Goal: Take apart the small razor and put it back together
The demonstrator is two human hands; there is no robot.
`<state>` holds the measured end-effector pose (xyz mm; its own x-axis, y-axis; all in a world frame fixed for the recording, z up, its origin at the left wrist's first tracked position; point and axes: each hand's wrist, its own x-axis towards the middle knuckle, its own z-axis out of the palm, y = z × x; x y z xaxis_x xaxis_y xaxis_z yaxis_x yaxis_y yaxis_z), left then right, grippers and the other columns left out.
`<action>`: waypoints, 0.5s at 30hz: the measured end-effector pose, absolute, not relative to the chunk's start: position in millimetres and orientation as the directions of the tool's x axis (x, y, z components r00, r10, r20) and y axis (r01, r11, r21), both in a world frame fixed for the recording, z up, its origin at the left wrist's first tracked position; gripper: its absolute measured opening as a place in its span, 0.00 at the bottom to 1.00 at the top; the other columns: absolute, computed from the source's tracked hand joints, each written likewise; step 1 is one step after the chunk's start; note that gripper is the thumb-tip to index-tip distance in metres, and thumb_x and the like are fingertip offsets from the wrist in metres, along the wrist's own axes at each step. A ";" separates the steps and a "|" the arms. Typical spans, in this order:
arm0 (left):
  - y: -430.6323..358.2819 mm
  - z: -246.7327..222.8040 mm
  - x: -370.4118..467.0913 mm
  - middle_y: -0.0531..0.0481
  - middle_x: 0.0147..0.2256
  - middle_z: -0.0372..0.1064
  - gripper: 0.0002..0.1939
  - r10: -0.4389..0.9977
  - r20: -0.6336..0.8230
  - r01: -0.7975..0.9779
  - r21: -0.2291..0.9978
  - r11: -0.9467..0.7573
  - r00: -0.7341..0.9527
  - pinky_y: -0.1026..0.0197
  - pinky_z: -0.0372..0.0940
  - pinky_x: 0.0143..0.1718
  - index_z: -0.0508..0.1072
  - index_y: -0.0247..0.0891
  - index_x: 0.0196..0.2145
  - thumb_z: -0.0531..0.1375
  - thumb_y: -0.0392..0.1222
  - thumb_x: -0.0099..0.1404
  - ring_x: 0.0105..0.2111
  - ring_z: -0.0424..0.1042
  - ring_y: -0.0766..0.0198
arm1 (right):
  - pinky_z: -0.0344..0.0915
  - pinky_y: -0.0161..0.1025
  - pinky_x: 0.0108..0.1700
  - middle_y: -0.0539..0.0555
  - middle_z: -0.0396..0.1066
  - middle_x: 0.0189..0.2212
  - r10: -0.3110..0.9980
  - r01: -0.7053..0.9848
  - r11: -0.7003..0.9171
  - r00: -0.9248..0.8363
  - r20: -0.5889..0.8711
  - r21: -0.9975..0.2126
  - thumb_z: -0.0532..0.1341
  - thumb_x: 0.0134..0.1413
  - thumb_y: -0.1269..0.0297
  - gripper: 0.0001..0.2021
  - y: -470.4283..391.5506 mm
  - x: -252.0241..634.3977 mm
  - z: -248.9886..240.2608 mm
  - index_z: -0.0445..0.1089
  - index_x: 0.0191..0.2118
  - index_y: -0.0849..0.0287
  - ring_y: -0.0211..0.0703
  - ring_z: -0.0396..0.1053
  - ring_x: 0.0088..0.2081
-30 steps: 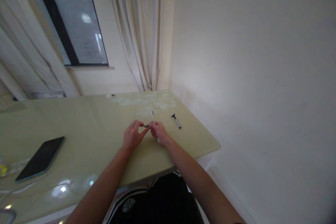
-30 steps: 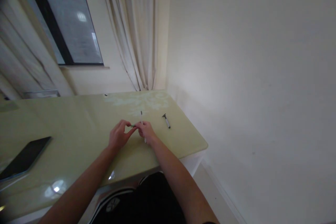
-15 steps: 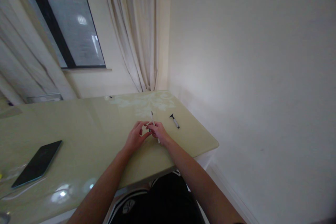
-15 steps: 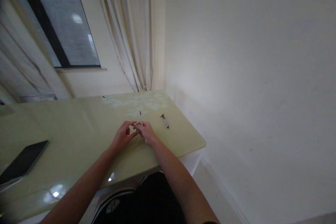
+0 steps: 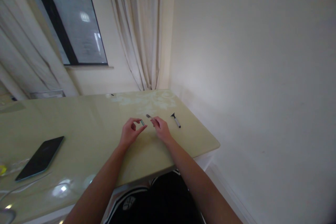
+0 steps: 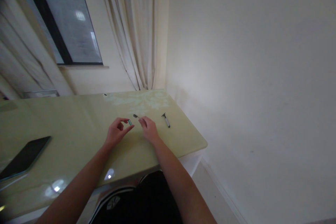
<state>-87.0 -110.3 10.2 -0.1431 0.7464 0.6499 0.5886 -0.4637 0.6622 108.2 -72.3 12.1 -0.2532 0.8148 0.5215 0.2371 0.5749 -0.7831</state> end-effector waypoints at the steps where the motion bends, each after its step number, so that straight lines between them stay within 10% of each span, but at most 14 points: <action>1: -110.8 10.9 -86.4 0.54 0.32 0.71 0.19 0.746 0.650 0.594 0.661 -0.460 -0.145 0.64 0.60 0.25 0.76 0.40 0.40 0.70 0.55 0.58 0.21 0.59 0.70 | 0.61 0.37 0.40 0.52 0.72 0.32 0.799 0.276 0.599 -0.273 0.536 -0.752 0.54 0.71 0.53 0.17 -74.0 107.9 12.9 0.77 0.47 0.54 0.43 0.66 0.35; 8: -112.7 14.3 -86.9 0.54 0.28 0.71 0.19 0.751 0.637 0.622 0.664 -0.416 -0.177 0.64 0.58 0.24 0.77 0.40 0.38 0.69 0.57 0.57 0.21 0.60 0.69 | 0.60 0.42 0.48 0.58 0.76 0.38 0.744 0.593 0.646 -0.348 0.570 -0.481 0.51 0.74 0.53 0.20 -76.6 106.9 10.7 0.76 0.58 0.51 0.49 0.69 0.43; 15: -112.6 14.7 -88.5 0.53 0.31 0.74 0.20 0.752 0.630 0.604 0.681 -0.415 -0.193 0.64 0.58 0.23 0.78 0.41 0.40 0.69 0.57 0.58 0.21 0.60 0.68 | 0.62 0.40 0.48 0.57 0.78 0.40 0.746 0.545 0.654 -0.349 0.567 -0.526 0.51 0.74 0.52 0.20 -76.1 105.5 7.5 0.78 0.56 0.50 0.48 0.70 0.43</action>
<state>-88.5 -112.6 14.7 -0.1933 0.7524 0.6297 0.6035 -0.4148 0.6809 105.5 -76.1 7.5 -0.3488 0.7464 0.5668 0.5446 0.6536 -0.5256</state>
